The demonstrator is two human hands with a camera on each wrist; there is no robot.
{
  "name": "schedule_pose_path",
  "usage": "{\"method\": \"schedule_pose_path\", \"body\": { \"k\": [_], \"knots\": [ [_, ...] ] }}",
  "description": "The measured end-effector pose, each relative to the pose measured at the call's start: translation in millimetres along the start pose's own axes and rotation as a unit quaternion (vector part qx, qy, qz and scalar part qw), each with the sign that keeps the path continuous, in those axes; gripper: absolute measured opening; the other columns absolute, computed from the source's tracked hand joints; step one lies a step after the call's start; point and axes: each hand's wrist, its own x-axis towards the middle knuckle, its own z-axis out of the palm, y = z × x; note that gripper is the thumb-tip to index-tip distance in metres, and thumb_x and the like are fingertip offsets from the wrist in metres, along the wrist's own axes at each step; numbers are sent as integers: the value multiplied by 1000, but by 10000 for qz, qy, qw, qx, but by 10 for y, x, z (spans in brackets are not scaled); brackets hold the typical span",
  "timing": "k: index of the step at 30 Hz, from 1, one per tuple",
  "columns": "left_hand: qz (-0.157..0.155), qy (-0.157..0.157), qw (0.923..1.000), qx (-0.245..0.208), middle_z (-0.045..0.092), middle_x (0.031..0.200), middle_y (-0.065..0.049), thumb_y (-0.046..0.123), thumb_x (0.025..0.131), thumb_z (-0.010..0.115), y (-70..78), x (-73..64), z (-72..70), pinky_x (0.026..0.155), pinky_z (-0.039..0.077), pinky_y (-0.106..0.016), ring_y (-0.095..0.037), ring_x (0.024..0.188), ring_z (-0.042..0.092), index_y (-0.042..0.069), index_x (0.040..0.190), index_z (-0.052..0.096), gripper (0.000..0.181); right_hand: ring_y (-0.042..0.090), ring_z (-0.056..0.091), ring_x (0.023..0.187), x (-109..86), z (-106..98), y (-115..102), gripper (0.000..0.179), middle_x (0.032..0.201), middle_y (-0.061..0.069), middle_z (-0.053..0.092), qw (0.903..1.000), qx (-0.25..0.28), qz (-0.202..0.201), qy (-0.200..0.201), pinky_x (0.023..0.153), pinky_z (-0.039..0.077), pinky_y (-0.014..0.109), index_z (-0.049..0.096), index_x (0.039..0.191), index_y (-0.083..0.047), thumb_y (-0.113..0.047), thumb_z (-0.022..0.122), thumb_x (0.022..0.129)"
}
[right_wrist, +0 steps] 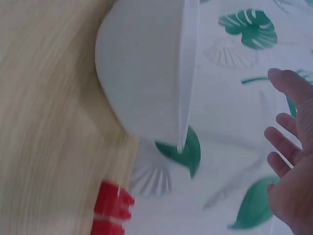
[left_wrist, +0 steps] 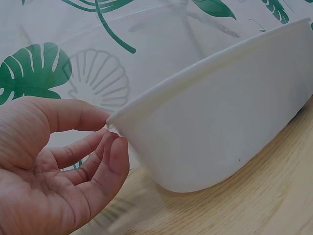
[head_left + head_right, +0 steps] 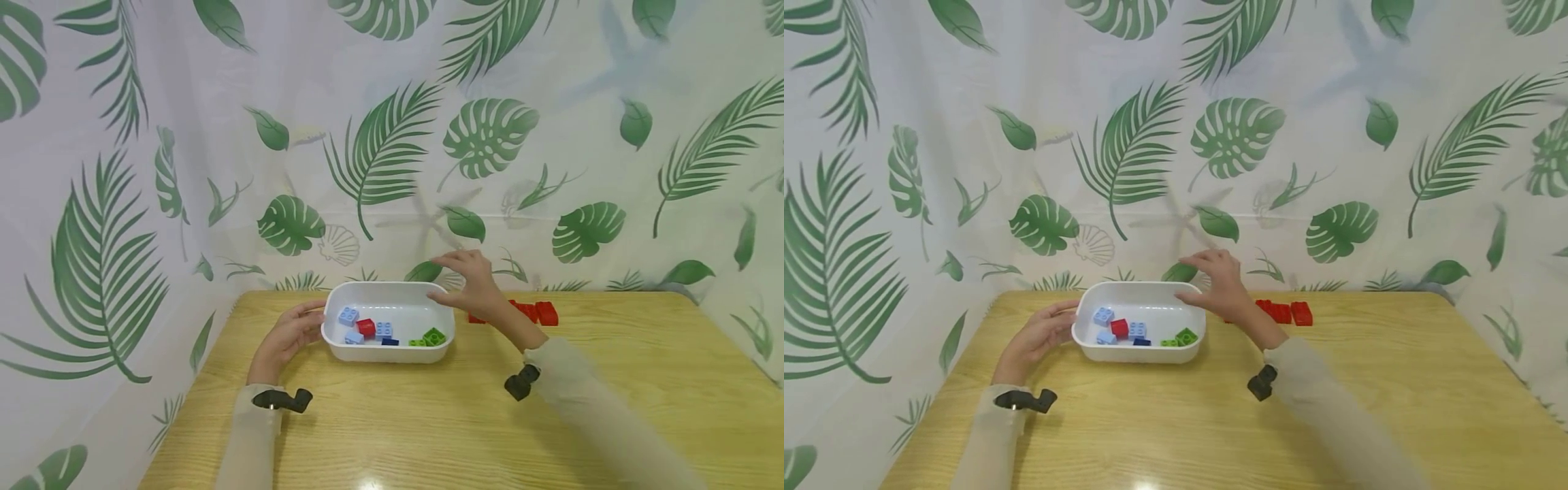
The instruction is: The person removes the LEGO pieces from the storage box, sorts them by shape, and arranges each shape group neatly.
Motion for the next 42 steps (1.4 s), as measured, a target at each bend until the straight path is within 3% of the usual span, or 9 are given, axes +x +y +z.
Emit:
{"method": "schedule_pose_path", "body": {
  "k": [8,16,26,36,42],
  "knots": [
    [-12,62,10000,-29,64,134,-15,6,102,58,-11,8,4,86,58,-28,-12,101,68,-2,149,45,49,30,46,123,52,501,-324,55,130,10,65,9981,-148,-307,-519,104,37,55,68,132,-16,-32,85,82],
    [-24,81,9999,-76,69,125,-6,6,102,59,7,-8,2,87,58,-29,-11,100,68,-1,148,47,48,29,49,120,137,862,-445,47,127,9,67,9928,-379,-636,-940,105,40,54,71,128,-12,-27,83,85],
    [60,-9,10000,-64,67,130,-12,6,102,57,15,-19,1,89,57,-30,-12,103,67,-3,148,45,48,26,48,116,406,1056,-516,48,129,8,68,9814,-453,137,-1861,102,39,46,73,126,-11,-33,84,85],
    [4,17,10000,-26,55,144,-25,6,103,56,-6,3,27,91,56,-31,-14,107,66,-2,149,44,49,27,50,118,512,1219,-430,47,127,8,70,9712,-509,13,-2326,103,38,48,74,125,-10,-39,78,88],
    [-16,103,9999,9,57,142,-25,8,102,59,7,13,4,92,57,-33,-14,106,66,-1,149,45,50,25,49,120,539,1260,-404,46,125,7,69,9621,-551,146,-2668,106,37,48,72,128,-10,-37,77,90]
  ]
}}
